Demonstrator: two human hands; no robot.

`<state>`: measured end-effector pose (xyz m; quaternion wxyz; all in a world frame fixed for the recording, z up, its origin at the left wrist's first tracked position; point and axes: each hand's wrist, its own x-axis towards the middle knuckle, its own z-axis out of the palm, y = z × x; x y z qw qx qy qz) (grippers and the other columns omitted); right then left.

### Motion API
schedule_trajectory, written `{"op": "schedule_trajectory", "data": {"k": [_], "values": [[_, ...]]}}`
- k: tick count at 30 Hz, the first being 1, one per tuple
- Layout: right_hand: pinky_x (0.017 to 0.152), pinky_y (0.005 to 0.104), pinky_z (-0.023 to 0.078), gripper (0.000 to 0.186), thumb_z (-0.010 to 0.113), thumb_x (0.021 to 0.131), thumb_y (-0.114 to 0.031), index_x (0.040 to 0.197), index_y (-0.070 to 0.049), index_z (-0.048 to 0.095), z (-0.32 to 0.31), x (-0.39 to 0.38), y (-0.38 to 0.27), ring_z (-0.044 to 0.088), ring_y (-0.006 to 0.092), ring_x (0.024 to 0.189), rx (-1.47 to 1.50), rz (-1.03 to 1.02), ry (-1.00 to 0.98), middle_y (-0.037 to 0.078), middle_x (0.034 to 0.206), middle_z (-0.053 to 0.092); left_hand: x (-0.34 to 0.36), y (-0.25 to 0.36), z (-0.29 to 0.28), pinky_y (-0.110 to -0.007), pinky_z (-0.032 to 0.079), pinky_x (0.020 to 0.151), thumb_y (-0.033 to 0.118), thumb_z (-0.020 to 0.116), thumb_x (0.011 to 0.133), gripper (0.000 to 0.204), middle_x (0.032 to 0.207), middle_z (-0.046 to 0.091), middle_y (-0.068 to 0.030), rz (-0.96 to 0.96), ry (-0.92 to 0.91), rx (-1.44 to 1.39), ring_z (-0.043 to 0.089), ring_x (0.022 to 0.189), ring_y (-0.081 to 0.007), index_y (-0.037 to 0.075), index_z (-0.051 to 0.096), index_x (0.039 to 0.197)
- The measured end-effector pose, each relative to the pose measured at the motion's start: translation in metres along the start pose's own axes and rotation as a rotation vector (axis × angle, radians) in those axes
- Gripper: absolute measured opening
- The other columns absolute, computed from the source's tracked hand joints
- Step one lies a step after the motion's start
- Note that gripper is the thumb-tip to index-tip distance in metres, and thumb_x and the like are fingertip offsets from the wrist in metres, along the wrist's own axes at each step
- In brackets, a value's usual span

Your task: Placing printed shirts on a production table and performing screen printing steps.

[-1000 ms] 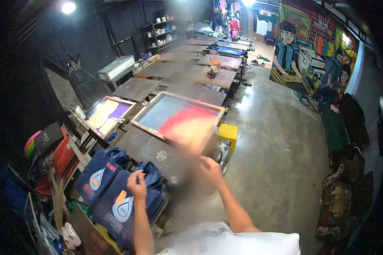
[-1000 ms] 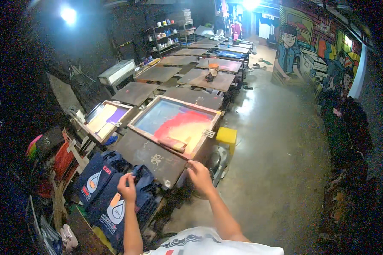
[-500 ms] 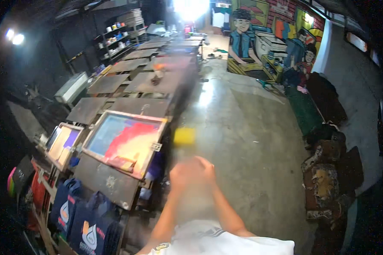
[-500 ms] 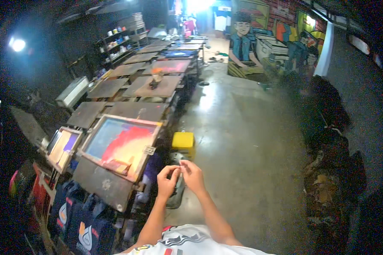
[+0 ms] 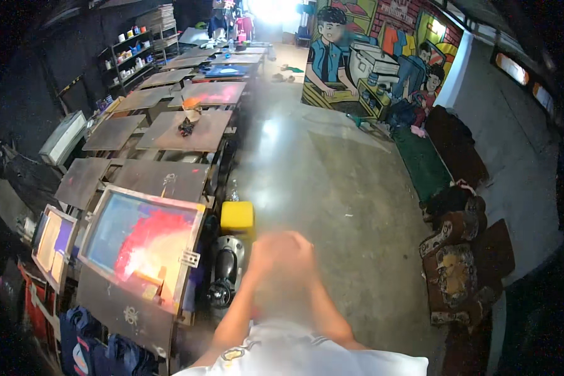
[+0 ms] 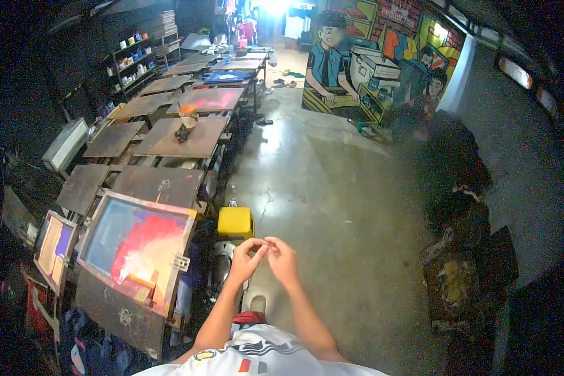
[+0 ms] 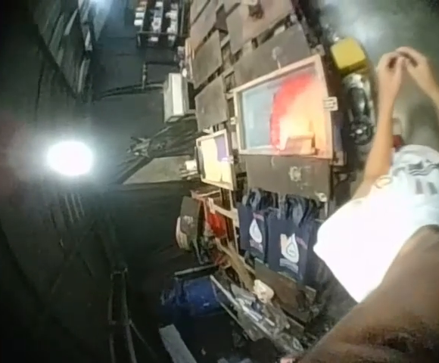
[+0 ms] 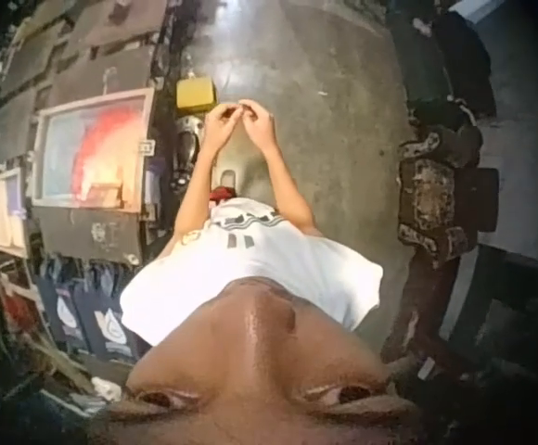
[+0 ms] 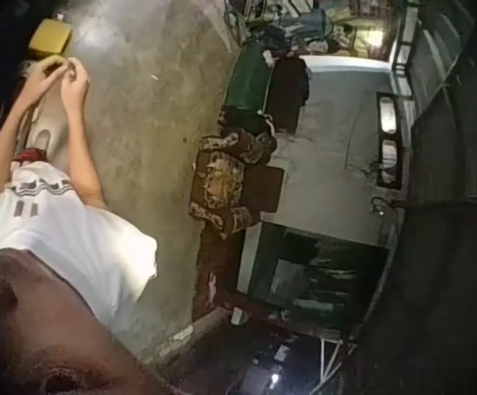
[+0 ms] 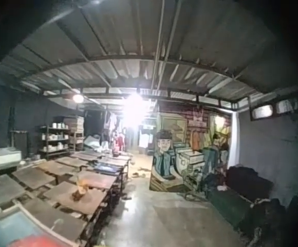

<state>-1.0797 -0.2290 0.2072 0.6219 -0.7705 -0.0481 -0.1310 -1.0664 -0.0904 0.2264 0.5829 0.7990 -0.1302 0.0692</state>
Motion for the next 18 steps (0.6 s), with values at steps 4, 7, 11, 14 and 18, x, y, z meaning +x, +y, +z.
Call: {"op": "schedule_trajectory", "data": {"k": [4, 7, 11, 14, 18], "values": [[0.079, 0.0313, 0.056, 0.037, 0.071, 0.085, -0.006, 0.121, -0.001, 0.062, 0.010, 0.074, -0.017, 0.070, 0.0184, 0.086, -0.077, -0.053, 0.024, 0.013, 0.110, 0.071, 0.067, -0.050, -0.007, -0.027, 0.050, 0.075, 0.014, 0.068, 0.092, 0.017, 0.087, 0.070, -0.0068, -0.015, 0.044, -0.107, 0.062, 0.079, -0.0111, -0.003, 0.070, 0.095], [0.078, 0.0326, 0.056, 0.055, 0.076, 0.081, -0.005, 0.132, -0.004, 0.055, 0.007, 0.121, 0.007, 0.069, 0.0171, 0.085, -0.111, -0.028, 0.059, 0.013, 0.117, 0.069, 0.112, -0.065, -0.004, -0.026, 0.049, 0.074, 0.016, 0.069, 0.092, 0.018, 0.084, 0.070, -0.0056, -0.055, -0.001, -0.172, 0.062, 0.079, -0.0100, -0.002, 0.070, 0.095], [0.078, 0.0324, 0.056, 0.066, 0.082, 0.076, -0.011, 0.136, -0.005, 0.053, -0.004, 0.163, 0.037, 0.068, 0.0189, 0.086, -0.229, -0.095, 0.122, 0.014, 0.125, 0.065, 0.157, -0.053, 0.010, -0.026, 0.049, 0.074, 0.016, 0.069, 0.092, 0.019, 0.085, 0.070, -0.0045, 0.149, -0.014, -0.155, 0.061, 0.080, -0.0092, -0.002, 0.070, 0.094], [0.079, 0.0334, 0.056, 0.068, 0.083, 0.075, -0.012, 0.136, -0.003, 0.053, -0.025, 0.198, 0.059, 0.068, 0.0202, 0.087, -0.173, -0.053, 0.131, 0.014, 0.127, 0.063, 0.195, -0.056, 0.035, -0.026, 0.049, 0.075, 0.017, 0.069, 0.092, 0.019, 0.086, 0.070, -0.0038, 0.066, -0.052, -0.096, 0.061, 0.079, -0.0087, -0.002, 0.070, 0.095], [0.081, 0.0351, 0.055, 0.074, 0.083, 0.076, -0.014, 0.140, -0.004, 0.048, -0.057, 0.263, 0.079, 0.066, 0.0222, 0.092, -0.245, -0.054, 0.139, 0.016, 0.130, 0.058, 0.256, -0.057, 0.068, -0.025, 0.048, 0.073, 0.017, 0.068, 0.093, 0.020, 0.085, 0.070, -0.0029, 0.070, -0.081, -0.121, 0.060, 0.078, -0.0076, -0.002, 0.069, 0.095]]}}
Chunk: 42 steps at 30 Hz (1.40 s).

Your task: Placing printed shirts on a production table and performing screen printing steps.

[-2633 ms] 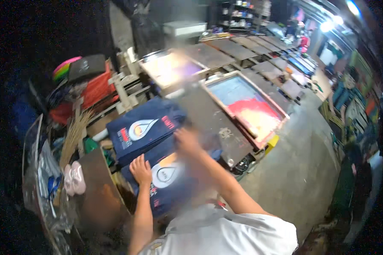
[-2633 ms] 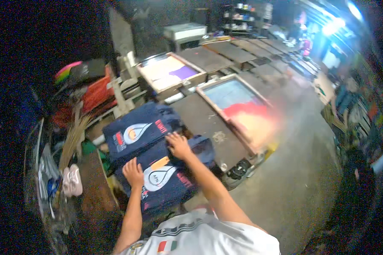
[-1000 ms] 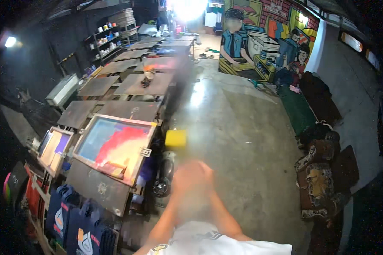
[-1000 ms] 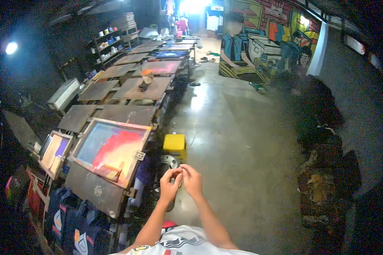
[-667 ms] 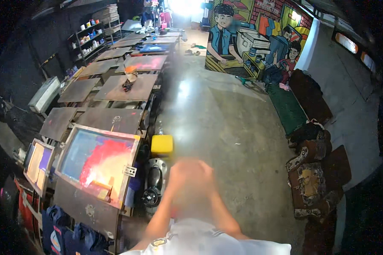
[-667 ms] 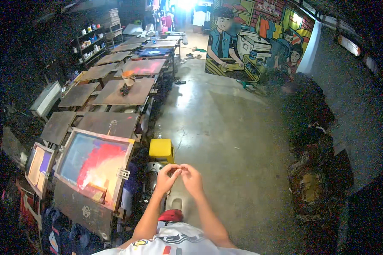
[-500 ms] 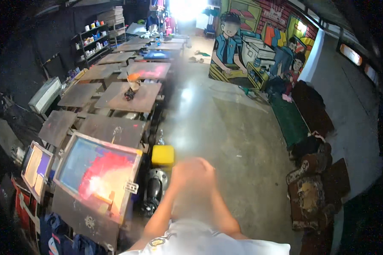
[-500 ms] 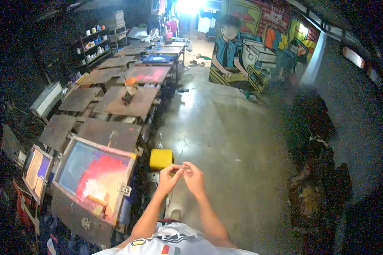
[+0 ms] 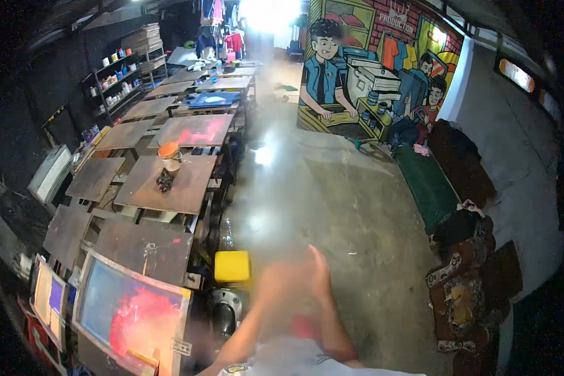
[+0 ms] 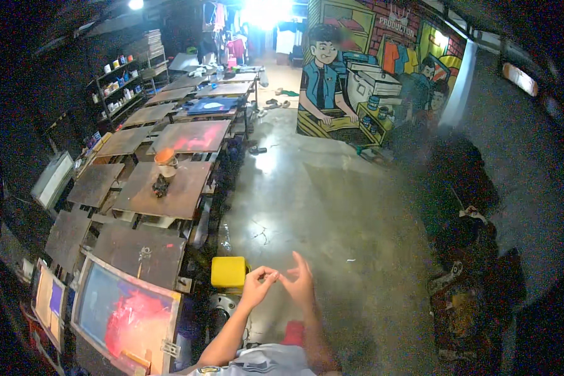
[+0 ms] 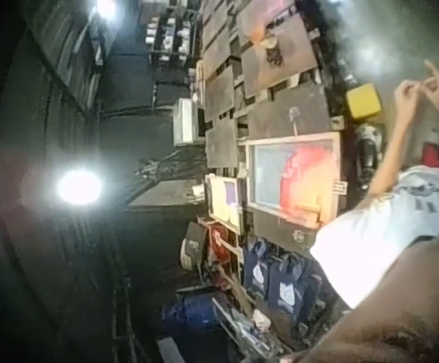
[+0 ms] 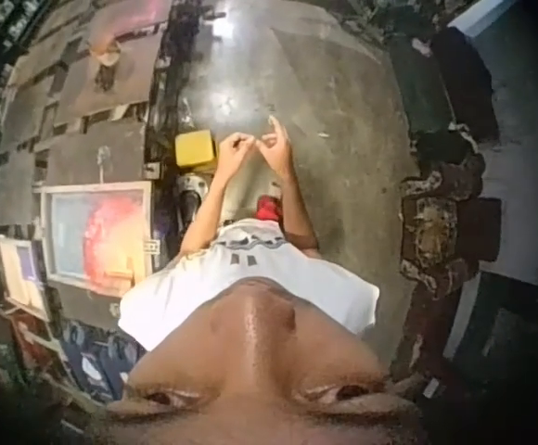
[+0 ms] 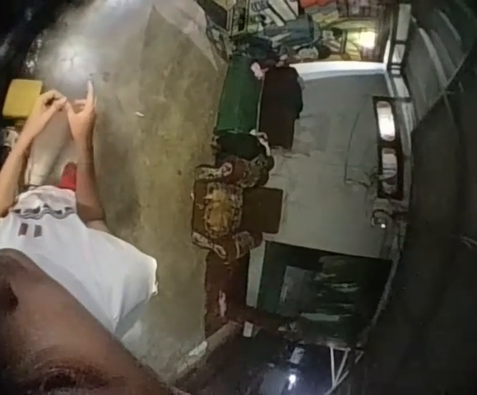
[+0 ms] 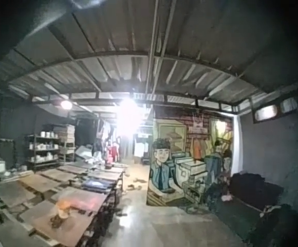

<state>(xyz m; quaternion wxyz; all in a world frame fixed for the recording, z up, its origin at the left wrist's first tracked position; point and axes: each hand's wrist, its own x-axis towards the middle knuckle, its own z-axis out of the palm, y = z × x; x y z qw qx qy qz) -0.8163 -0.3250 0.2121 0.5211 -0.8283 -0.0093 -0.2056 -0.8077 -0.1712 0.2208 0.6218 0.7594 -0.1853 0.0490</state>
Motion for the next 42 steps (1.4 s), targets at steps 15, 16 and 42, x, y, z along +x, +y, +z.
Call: {"op": "schedule_trajectory", "data": {"k": [15, 16, 42], "values": [[0.085, 0.0364, 0.054, 0.080, 0.084, 0.076, -0.022, 0.144, -0.006, 0.045, -0.025, 0.259, 0.131, 0.065, 0.0243, 0.099, 0.154, 0.209, -0.246, 0.017, 0.128, 0.057, 0.238, -0.073, 0.089, -0.025, 0.048, 0.072, 0.016, 0.065, 0.095, 0.019, 0.081, 0.067, -0.0031, -0.067, 0.173, 0.053, 0.060, 0.076, -0.0088, -0.003, 0.068, 0.093], [0.085, 0.0364, 0.054, 0.081, 0.085, 0.076, -0.023, 0.144, -0.006, 0.045, -0.016, 0.270, 0.146, 0.065, 0.0243, 0.099, 0.273, 0.302, -0.251, 0.017, 0.127, 0.057, 0.251, -0.067, 0.083, -0.026, 0.048, 0.072, 0.016, 0.064, 0.096, 0.019, 0.080, 0.067, -0.0035, -0.075, 0.155, 0.023, 0.060, 0.076, -0.0092, -0.003, 0.067, 0.093], [0.110, 0.0421, 0.039, 0.078, 0.079, 0.080, -0.038, 0.144, -0.007, 0.046, 0.224, 0.613, 0.142, 0.048, 0.0353, 0.134, -0.140, -0.061, -0.182, 0.018, 0.145, 0.051, 0.555, -0.275, -0.123, -0.031, 0.051, 0.082, 0.025, 0.059, 0.098, 0.028, 0.107, 0.070, -0.0084, -0.087, 0.150, 0.225, 0.064, 0.099, -0.0174, 0.005, 0.068, 0.115]]}}
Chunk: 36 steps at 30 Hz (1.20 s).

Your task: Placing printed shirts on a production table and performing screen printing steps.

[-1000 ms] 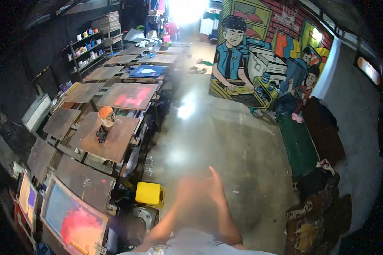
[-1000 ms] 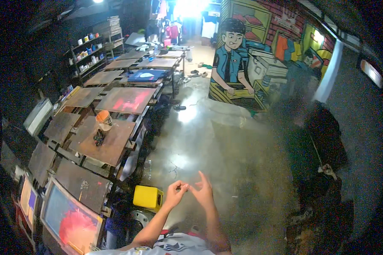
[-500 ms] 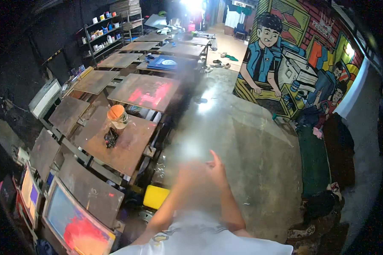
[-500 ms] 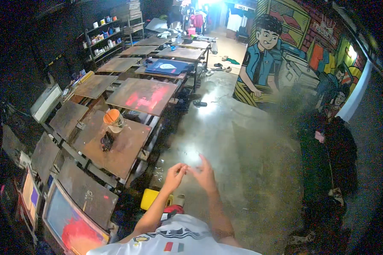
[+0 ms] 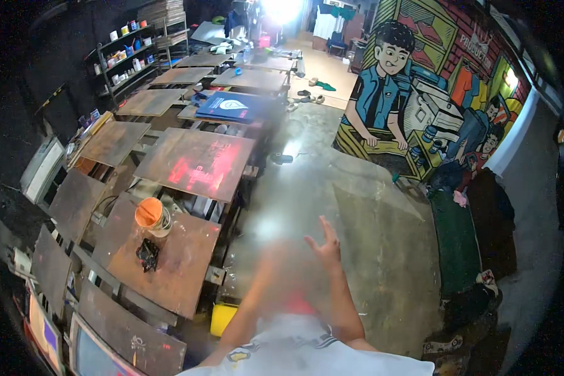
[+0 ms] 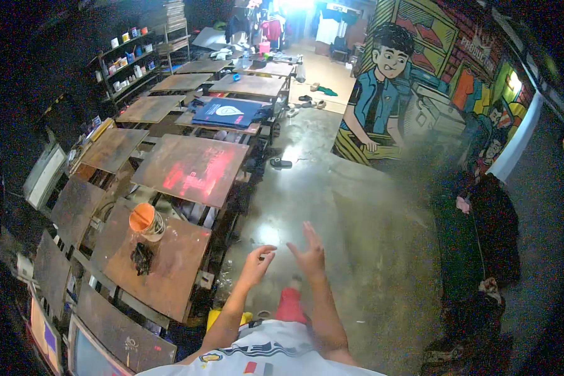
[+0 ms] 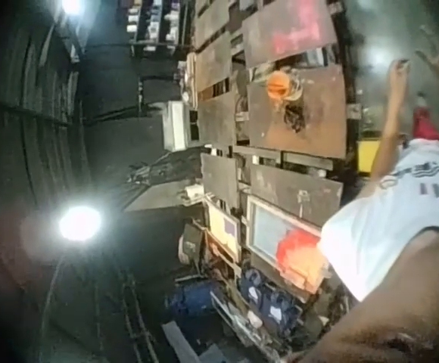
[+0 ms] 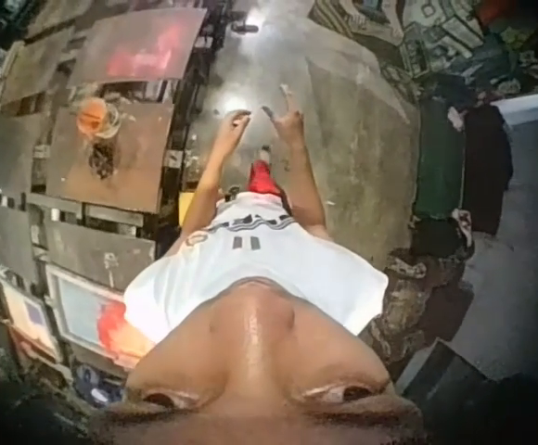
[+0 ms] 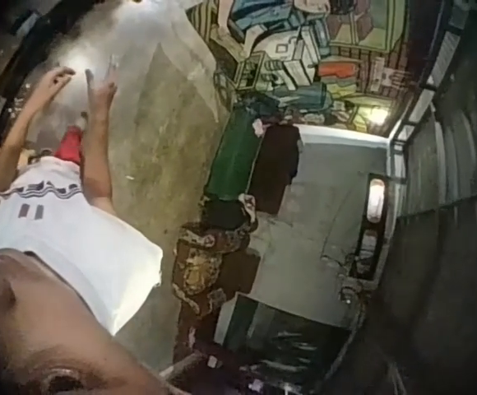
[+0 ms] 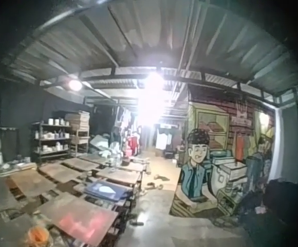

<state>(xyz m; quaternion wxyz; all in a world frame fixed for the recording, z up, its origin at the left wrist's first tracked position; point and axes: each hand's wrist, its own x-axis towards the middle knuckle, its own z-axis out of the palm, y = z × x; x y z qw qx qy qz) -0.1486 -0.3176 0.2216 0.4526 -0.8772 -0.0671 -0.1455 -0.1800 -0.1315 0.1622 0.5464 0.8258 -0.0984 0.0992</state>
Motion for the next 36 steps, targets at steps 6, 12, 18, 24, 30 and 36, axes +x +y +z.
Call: {"op": "schedule_trajectory", "data": {"k": [6, 12, 18, 24, 30, 36], "values": [[0.113, 0.0464, 0.033, 0.082, 0.080, 0.078, -0.038, 0.144, -0.004, 0.045, 0.015, 0.094, 0.063, 0.041, 0.0383, 0.137, -0.076, -0.125, 0.007, 0.021, 0.148, 0.045, 0.091, -0.030, 0.022, -0.040, 0.052, 0.090, 0.025, 0.065, 0.093, 0.031, 0.129, 0.061, -0.0108, -0.140, 0.023, -0.111, 0.060, 0.114, -0.0235, 0.007, 0.067, 0.118], [0.115, 0.0457, 0.031, 0.080, 0.077, 0.082, -0.039, 0.147, -0.007, 0.043, -0.004, 0.211, 0.129, 0.038, 0.0368, 0.140, -0.084, -0.106, -0.027, 0.018, 0.153, 0.040, 0.202, -0.029, 0.044, -0.040, 0.051, 0.092, 0.027, 0.068, 0.091, 0.032, 0.133, 0.059, -0.0119, -0.198, 0.037, -0.091, 0.055, 0.123, -0.0259, 0.011, 0.067, 0.119], [0.115, 0.0455, 0.030, 0.079, 0.076, 0.084, -0.037, 0.147, -0.007, 0.042, -0.008, 0.316, 0.142, 0.036, 0.0362, 0.141, -0.021, -0.228, -0.087, 0.018, 0.154, 0.038, 0.315, -0.061, 0.079, -0.038, 0.050, 0.093, 0.026, 0.069, 0.089, 0.033, 0.135, 0.058, -0.0133, -0.056, 0.231, 0.151, 0.057, 0.121, -0.0274, 0.008, 0.066, 0.117], [0.115, 0.0463, 0.030, 0.073, 0.072, 0.087, -0.038, 0.145, -0.004, 0.044, 0.008, 0.382, 0.187, 0.038, 0.0389, 0.139, 0.060, -0.152, -0.103, 0.020, 0.152, 0.040, 0.370, -0.074, 0.100, -0.040, 0.046, 0.099, 0.024, 0.069, 0.089, 0.031, 0.130, 0.061, -0.0131, -0.127, 0.136, 0.232, 0.059, 0.117, -0.0299, 0.008, 0.067, 0.115], [0.114, 0.0469, 0.029, 0.070, 0.070, 0.089, -0.040, 0.143, -0.002, 0.047, 0.029, 0.457, 0.218, 0.040, 0.0410, 0.137, 0.114, -0.117, -0.093, 0.023, 0.149, 0.043, 0.438, -0.134, 0.098, -0.040, 0.044, 0.102, 0.022, 0.070, 0.087, 0.026, 0.120, 0.066, -0.0148, -0.277, 0.303, 0.037, 0.059, 0.117, -0.0312, 0.005, 0.070, 0.107], [0.115, 0.0443, 0.029, 0.068, 0.067, 0.091, -0.038, 0.145, -0.003, 0.044, 0.043, 0.570, 0.217, 0.038, 0.0372, 0.139, 0.035, -0.176, -0.056, 0.019, 0.151, 0.042, 0.573, -0.178, 0.075, -0.036, 0.046, 0.098, 0.016, 0.068, 0.088, 0.024, 0.115, 0.067, -0.0148, -0.060, 0.466, 0.045, 0.061, 0.112, -0.0255, 0.000, 0.069, 0.106]]}}
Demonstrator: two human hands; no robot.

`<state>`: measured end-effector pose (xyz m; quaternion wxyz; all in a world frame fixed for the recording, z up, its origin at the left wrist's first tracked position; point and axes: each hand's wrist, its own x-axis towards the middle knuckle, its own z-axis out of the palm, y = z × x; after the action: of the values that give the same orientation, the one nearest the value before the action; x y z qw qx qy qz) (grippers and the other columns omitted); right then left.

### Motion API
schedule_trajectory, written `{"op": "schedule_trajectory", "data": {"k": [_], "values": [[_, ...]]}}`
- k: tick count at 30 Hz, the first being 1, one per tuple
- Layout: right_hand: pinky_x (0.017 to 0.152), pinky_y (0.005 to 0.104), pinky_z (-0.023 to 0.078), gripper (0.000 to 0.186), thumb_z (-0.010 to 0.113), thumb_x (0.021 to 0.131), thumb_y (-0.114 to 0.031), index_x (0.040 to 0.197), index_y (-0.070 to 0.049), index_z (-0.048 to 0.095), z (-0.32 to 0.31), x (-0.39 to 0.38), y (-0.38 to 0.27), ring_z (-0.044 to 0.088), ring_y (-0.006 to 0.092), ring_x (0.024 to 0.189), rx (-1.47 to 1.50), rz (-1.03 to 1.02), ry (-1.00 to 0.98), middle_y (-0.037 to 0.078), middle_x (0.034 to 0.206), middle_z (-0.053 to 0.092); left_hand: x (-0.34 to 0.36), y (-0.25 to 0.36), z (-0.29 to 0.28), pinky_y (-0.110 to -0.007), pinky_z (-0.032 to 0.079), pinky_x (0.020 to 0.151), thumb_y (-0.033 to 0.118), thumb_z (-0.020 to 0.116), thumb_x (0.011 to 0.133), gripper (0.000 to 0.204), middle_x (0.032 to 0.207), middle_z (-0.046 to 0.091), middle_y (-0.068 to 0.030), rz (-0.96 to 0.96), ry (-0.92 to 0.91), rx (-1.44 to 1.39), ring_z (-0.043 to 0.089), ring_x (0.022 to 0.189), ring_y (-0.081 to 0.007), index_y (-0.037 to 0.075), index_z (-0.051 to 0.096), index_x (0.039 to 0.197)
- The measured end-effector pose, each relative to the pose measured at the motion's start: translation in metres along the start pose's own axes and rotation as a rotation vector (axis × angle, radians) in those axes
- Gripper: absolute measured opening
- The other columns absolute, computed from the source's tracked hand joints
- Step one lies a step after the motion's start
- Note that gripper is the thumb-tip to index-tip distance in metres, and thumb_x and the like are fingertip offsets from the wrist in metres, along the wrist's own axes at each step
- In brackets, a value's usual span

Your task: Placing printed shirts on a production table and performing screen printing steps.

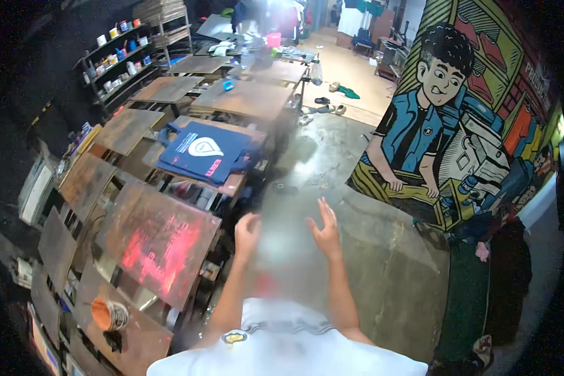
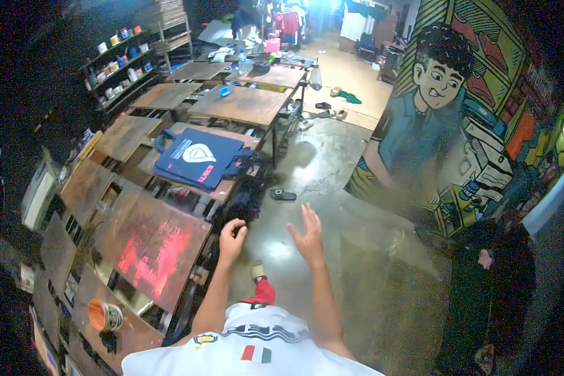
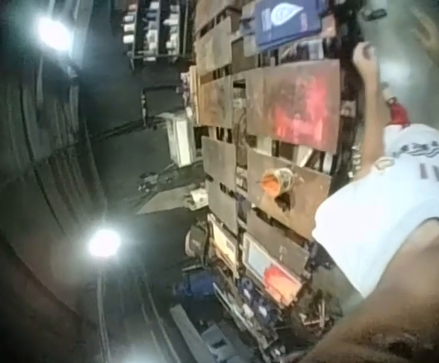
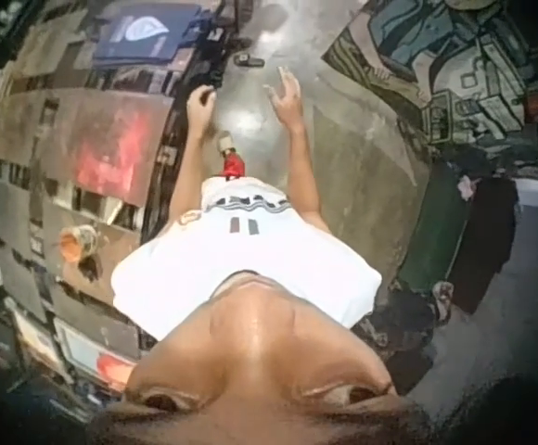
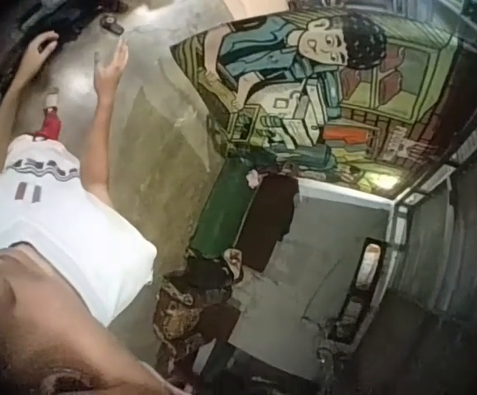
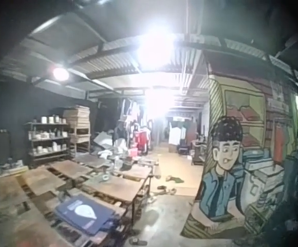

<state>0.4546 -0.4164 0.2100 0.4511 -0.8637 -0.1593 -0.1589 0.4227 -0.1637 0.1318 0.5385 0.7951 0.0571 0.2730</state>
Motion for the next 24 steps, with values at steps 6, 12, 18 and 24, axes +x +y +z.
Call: {"op": "schedule_trajectory", "data": {"k": [6, 12, 18, 24], "values": [[0.115, 0.0439, 0.028, 0.068, 0.066, 0.092, -0.039, 0.145, -0.004, 0.044, -0.007, 0.137, 0.017, 0.038, 0.0365, 0.139, -0.037, -0.060, 0.112, 0.019, 0.151, 0.043, 0.146, 0.000, 0.017, -0.033, 0.047, 0.094, 0.013, 0.068, 0.090, 0.024, 0.114, 0.066, -0.0119, 0.021, 0.063, -0.037, 0.063, 0.104, -0.0227, -0.001, 0.067, 0.109], [0.116, 0.0455, 0.028, 0.069, 0.067, 0.091, -0.040, 0.144, -0.002, 0.045, 0.056, 0.214, 0.023, 0.040, 0.0368, 0.139, -0.024, -0.070, 0.081, 0.020, 0.149, 0.044, 0.215, -0.045, 0.025, -0.040, 0.043, 0.102, 0.017, 0.070, 0.086, 0.027, 0.118, 0.064, -0.0165, -0.141, 0.057, -0.043, 0.057, 0.116, -0.0325, 0.001, 0.068, 0.107], [0.115, 0.0457, 0.029, 0.067, 0.067, 0.091, -0.036, 0.144, -0.002, 0.044, 0.104, 0.258, 0.046, 0.041, 0.0377, 0.138, -0.037, -0.118, -0.080, 0.022, 0.149, 0.044, 0.238, -0.078, 0.040, -0.043, 0.039, 0.106, 0.018, 0.071, 0.083, 0.030, 0.122, 0.062, -0.0184, -0.140, 0.055, 0.134, 0.053, 0.122, -0.0348, 0.003, 0.067, 0.109], [0.114, 0.0450, 0.032, 0.064, 0.068, 0.091, -0.034, 0.142, -0.002, 0.047, 0.162, 0.322, 0.067, 0.044, 0.0395, 0.135, 0.123, -0.141, -0.209, 0.023, 0.149, 0.044, 0.287, -0.095, 0.042, -0.044, 0.036, 0.109, 0.018, 0.070, 0.084, 0.034, 0.127, 0.058, -0.0208, -0.180, 0.124, 0.342, 0.049, 0.125, -0.0373, 0.003, 0.065, 0.114]]}}
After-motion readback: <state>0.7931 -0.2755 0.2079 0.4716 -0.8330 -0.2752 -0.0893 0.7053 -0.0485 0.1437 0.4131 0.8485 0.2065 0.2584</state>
